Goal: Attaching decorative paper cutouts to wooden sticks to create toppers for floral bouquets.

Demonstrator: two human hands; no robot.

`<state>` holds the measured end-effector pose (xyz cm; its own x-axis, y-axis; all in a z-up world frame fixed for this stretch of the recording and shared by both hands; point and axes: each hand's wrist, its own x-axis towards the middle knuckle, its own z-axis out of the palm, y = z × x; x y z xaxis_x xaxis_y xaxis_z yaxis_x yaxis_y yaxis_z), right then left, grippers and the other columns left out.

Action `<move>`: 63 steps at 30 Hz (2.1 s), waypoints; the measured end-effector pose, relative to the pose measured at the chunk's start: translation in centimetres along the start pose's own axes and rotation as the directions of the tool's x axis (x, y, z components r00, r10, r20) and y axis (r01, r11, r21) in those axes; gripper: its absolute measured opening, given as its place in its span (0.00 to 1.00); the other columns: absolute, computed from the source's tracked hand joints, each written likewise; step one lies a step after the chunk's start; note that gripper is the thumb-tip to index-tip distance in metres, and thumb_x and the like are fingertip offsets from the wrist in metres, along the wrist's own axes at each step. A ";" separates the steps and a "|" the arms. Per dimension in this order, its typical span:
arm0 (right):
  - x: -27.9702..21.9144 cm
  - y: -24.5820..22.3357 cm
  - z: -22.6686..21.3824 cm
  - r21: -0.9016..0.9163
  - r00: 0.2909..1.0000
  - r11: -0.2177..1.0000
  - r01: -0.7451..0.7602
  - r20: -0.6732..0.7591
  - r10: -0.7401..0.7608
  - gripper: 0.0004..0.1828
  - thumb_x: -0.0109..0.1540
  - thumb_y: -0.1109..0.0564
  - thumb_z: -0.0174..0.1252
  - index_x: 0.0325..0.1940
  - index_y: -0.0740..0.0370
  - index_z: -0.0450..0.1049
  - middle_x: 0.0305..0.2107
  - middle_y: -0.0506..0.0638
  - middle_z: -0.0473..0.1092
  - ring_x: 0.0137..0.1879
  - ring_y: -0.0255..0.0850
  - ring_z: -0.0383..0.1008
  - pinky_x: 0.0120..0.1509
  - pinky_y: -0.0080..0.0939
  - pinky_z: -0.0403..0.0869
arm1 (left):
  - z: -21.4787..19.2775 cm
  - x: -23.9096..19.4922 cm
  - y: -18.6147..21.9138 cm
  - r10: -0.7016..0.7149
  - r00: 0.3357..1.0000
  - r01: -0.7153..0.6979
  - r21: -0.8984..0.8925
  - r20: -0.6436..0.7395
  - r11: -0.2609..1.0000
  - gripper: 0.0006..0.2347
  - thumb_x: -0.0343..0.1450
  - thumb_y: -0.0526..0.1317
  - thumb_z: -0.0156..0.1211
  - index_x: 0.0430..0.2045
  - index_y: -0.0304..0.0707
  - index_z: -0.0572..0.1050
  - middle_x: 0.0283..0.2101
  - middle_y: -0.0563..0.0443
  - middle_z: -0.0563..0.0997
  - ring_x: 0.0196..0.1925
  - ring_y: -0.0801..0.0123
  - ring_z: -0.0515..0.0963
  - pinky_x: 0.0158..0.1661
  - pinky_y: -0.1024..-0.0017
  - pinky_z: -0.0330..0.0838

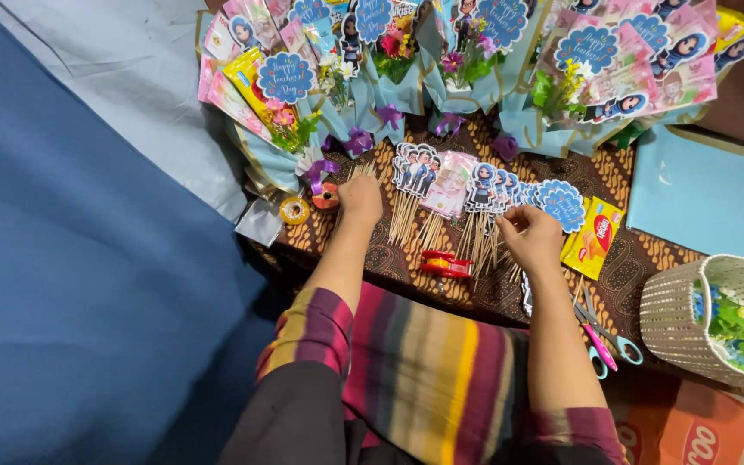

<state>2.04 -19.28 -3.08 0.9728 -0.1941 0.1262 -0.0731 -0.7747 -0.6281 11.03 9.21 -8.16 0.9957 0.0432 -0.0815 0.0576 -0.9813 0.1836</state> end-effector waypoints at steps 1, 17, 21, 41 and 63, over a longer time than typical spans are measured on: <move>0.0 -0.1 -0.1 0.000 1.000 1.000 0.004 -0.002 -0.004 0.07 0.50 0.50 0.63 0.30 0.47 0.75 0.17 0.43 0.70 0.32 0.43 0.72 0.41 0.39 0.68 | 0.6 0.4 -0.2 -0.001 1.000 0.001 -0.001 -0.005 1.000 0.03 0.58 0.31 0.58 0.21 0.34 0.78 0.25 0.46 0.79 0.35 0.55 0.80 0.38 0.56 0.71; -1.1 0.2 -1.6 0.027 0.999 1.000 0.010 -0.047 -0.008 0.05 0.53 0.51 0.61 0.31 0.50 0.75 0.19 0.47 0.70 0.34 0.46 0.73 0.42 0.42 0.68 | -0.4 -2.5 3.0 0.022 0.981 0.032 0.268 -0.195 0.963 0.05 0.61 0.29 0.53 0.20 0.35 0.77 0.25 0.44 0.77 0.34 0.55 0.76 0.45 0.45 0.53; -1.2 0.6 -1.9 0.287 1.000 0.958 0.000 0.016 -0.005 0.07 0.51 0.58 0.62 0.33 0.53 0.75 0.22 0.47 0.71 0.31 0.34 0.69 0.39 0.32 0.67 | -6.7 -4.1 2.9 -0.161 0.985 0.156 -0.081 -0.059 0.984 0.06 0.60 0.32 0.55 0.26 0.35 0.77 0.32 0.45 0.80 0.41 0.56 0.77 0.49 0.51 0.50; -2.7 -4.1 -6.2 0.866 0.984 0.492 -0.086 0.150 -0.093 0.16 0.48 0.69 0.61 0.39 0.70 0.70 0.38 0.56 0.68 0.41 0.37 0.70 0.45 0.33 0.70 | -8.7 -9.4 10.1 0.361 0.880 -0.381 -0.912 -0.309 0.149 0.02 0.57 0.36 0.62 0.19 0.41 0.76 0.21 0.52 0.78 0.31 0.73 0.77 0.40 0.73 0.67; -2.8 -3.8 -8.8 0.857 0.987 0.511 0.059 -0.128 0.099 0.22 0.53 0.67 0.61 0.48 0.64 0.62 0.27 0.56 0.70 0.31 0.37 0.72 0.35 0.29 0.71 | -8.5 -10.0 12.4 0.529 0.830 -0.280 -0.953 -0.178 0.119 0.09 0.65 0.27 0.46 0.29 0.35 0.77 0.31 0.43 0.78 0.40 0.56 0.77 0.47 0.62 0.66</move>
<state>-2.38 -21.07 5.66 0.9248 -0.3451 0.1603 0.2088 0.1082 -0.9720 2.37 -1.78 3.29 0.8693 -0.4502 0.2040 -0.2035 0.0501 0.9778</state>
